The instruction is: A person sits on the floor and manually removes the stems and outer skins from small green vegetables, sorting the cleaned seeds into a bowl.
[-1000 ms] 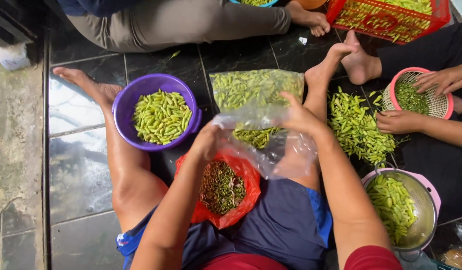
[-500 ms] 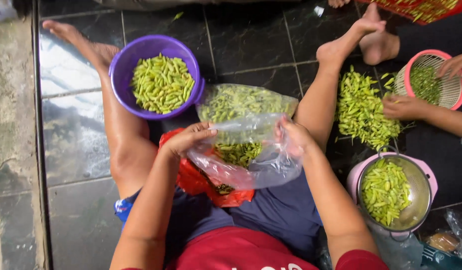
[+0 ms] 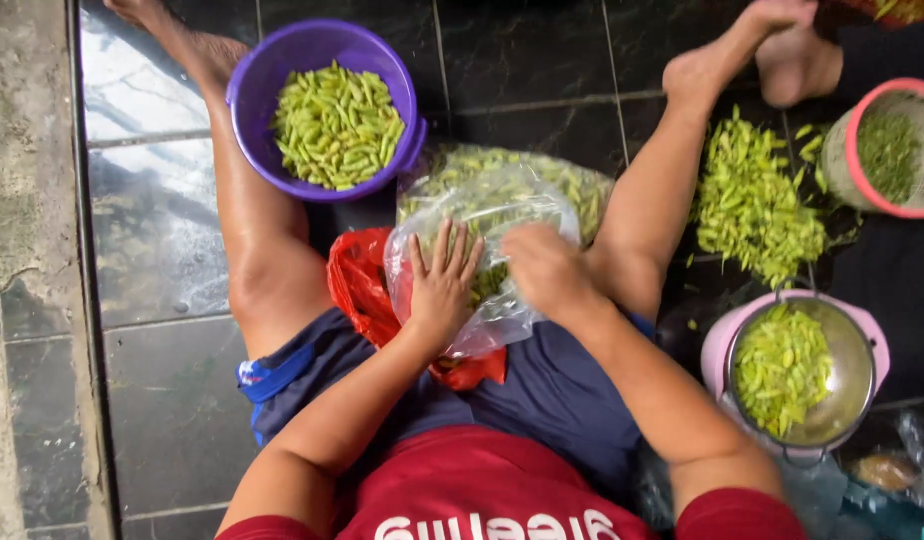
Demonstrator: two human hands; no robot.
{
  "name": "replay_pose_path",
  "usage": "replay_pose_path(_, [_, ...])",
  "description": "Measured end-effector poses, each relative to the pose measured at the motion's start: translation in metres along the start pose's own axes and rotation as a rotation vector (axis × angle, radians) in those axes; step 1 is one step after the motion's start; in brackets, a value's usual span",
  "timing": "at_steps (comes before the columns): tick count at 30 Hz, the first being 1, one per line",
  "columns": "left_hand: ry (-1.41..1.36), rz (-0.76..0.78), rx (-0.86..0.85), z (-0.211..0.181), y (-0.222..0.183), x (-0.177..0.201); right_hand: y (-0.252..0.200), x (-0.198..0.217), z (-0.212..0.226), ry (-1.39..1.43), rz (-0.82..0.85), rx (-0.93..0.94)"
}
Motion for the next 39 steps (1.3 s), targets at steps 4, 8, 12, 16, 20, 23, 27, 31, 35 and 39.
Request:
replay_pose_path(4, [-0.07, 0.079, 0.055, 0.024, -0.002, -0.024, -0.065, -0.07, -0.032, -0.501, 1.375, -0.211])
replay_pose_path(8, [-0.118, 0.094, 0.133, 0.046, 0.013, -0.047, -0.058, -0.07, -0.083, -0.639, 1.161, -0.367])
replay_pose_path(12, [-0.184, 0.111, 0.106, 0.038, 0.02, -0.005, -0.054, -0.07, -0.063, -0.582, 1.028, -0.433])
replay_pose_path(16, [-0.181, 0.242, 0.145, 0.041, 0.038, -0.016, -0.046, -0.075, -0.028, -0.462, 1.023, -0.526])
replay_pose_path(20, [-0.255, 0.226, 0.212, 0.046, 0.042, -0.003, -0.039, -0.089, -0.022, -0.242, 1.19, -0.586])
replay_pose_path(23, [-0.285, 0.191, 0.185, 0.051, 0.047, -0.011, -0.037, -0.102, -0.04, -0.26, 1.168, -0.541])
replay_pose_path(27, [-0.362, 0.108, -0.052, 0.06, 0.052, -0.015, -0.075, -0.15, -0.081, -0.218, 1.199, -0.527])
replay_pose_path(31, [-0.581, -0.308, -0.017, 0.119, -0.013, 0.025, -0.05, -0.112, -0.029, -0.238, 1.041, -0.416])
replay_pose_path(35, [-0.352, -0.14, -0.118, 0.097, -0.083, -0.012, -0.016, -0.079, 0.119, -0.391, 0.691, -0.037])
replay_pose_path(39, [-0.107, 0.424, -0.013, 0.112, -0.122, -0.108, -0.092, -0.135, 0.156, -0.449, 1.416, 0.127])
Point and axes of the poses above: each hand's wrist, its own y-axis towards the middle knuckle, its own x-axis out of the back of the hand, z = x × y, the point moved 10 cm from there along y, towards the middle knuckle, and after that the axes turned 11 degrees about -y, right-handed, at the moved point
